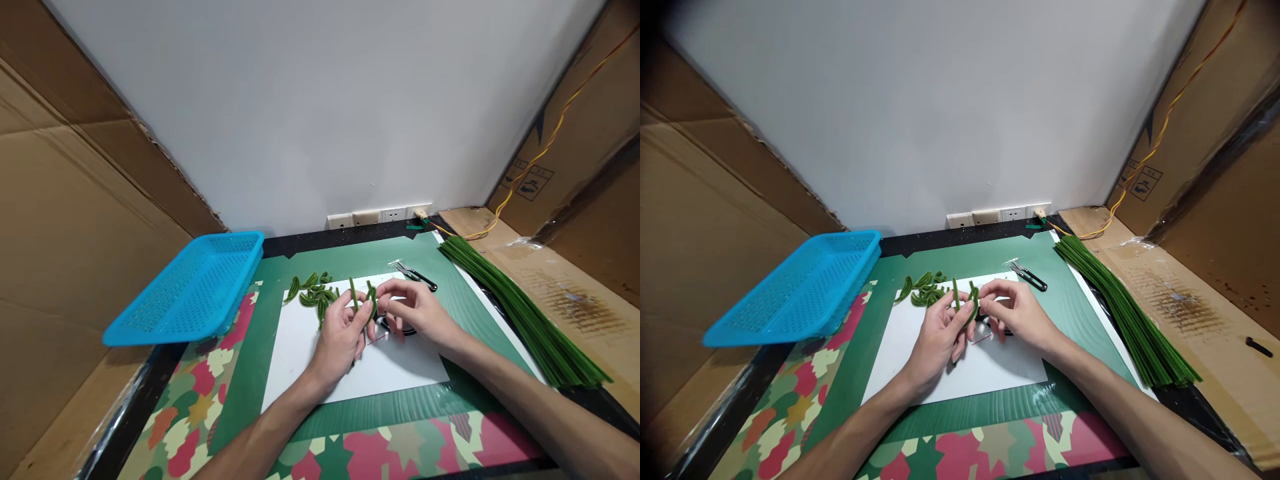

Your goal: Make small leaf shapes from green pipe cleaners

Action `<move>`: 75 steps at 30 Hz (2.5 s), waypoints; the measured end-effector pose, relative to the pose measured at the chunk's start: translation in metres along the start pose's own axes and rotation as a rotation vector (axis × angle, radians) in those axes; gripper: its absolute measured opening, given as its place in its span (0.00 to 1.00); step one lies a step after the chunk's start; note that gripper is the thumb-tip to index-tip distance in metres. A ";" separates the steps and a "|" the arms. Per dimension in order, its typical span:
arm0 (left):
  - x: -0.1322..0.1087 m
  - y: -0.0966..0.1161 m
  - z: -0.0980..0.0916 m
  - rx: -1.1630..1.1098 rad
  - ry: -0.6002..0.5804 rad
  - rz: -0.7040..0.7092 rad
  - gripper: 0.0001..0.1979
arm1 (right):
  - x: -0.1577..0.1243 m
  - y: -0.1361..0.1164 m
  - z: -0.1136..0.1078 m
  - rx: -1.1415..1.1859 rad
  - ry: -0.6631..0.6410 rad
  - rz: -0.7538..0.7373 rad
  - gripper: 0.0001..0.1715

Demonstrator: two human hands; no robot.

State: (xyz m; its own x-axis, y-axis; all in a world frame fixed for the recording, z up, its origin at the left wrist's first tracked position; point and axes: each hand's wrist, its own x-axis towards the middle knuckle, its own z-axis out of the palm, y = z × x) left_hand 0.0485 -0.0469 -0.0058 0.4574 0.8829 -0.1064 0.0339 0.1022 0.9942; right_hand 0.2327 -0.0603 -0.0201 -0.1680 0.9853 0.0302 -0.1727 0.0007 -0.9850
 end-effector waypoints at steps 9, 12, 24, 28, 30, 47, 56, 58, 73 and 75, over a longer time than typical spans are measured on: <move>-0.005 -0.004 0.004 0.113 -0.003 0.031 0.17 | -0.009 0.004 0.015 -0.103 0.078 -0.075 0.18; -0.006 -0.004 0.006 0.133 -0.001 0.038 0.16 | -0.010 0.002 0.017 -0.151 0.109 -0.093 0.13; -0.007 -0.003 0.006 0.172 -0.040 0.053 0.16 | -0.013 0.001 0.019 -0.213 0.187 -0.063 0.07; -0.006 -0.001 0.007 0.172 -0.056 0.057 0.16 | -0.013 0.002 0.017 -0.217 0.208 -0.110 0.04; -0.006 0.000 0.007 0.169 -0.054 0.059 0.16 | -0.014 0.003 0.016 -0.206 0.227 -0.121 0.10; -0.006 -0.002 0.006 0.175 -0.076 0.022 0.10 | -0.013 -0.003 0.008 -0.230 0.183 -0.095 0.03; -0.004 -0.007 0.005 0.119 -0.024 0.022 0.12 | -0.005 -0.012 -0.008 -0.039 0.028 0.070 0.19; -0.003 -0.006 0.006 0.068 -0.025 0.025 0.13 | -0.005 -0.012 -0.010 -0.021 0.032 0.057 0.20; -0.001 -0.003 0.005 -0.005 -0.069 0.032 0.16 | -0.010 -0.009 -0.001 -0.023 0.173 -0.081 0.14; -0.002 -0.003 0.005 0.020 -0.064 0.035 0.16 | -0.010 -0.009 -0.001 -0.013 0.176 -0.073 0.14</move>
State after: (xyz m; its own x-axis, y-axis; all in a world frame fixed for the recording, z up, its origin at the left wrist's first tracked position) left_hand 0.0517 -0.0511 -0.0085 0.5144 0.8546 -0.0713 0.0346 0.0624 0.9974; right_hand 0.2372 -0.0700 -0.0113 0.0171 0.9972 0.0726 -0.1658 0.0744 -0.9834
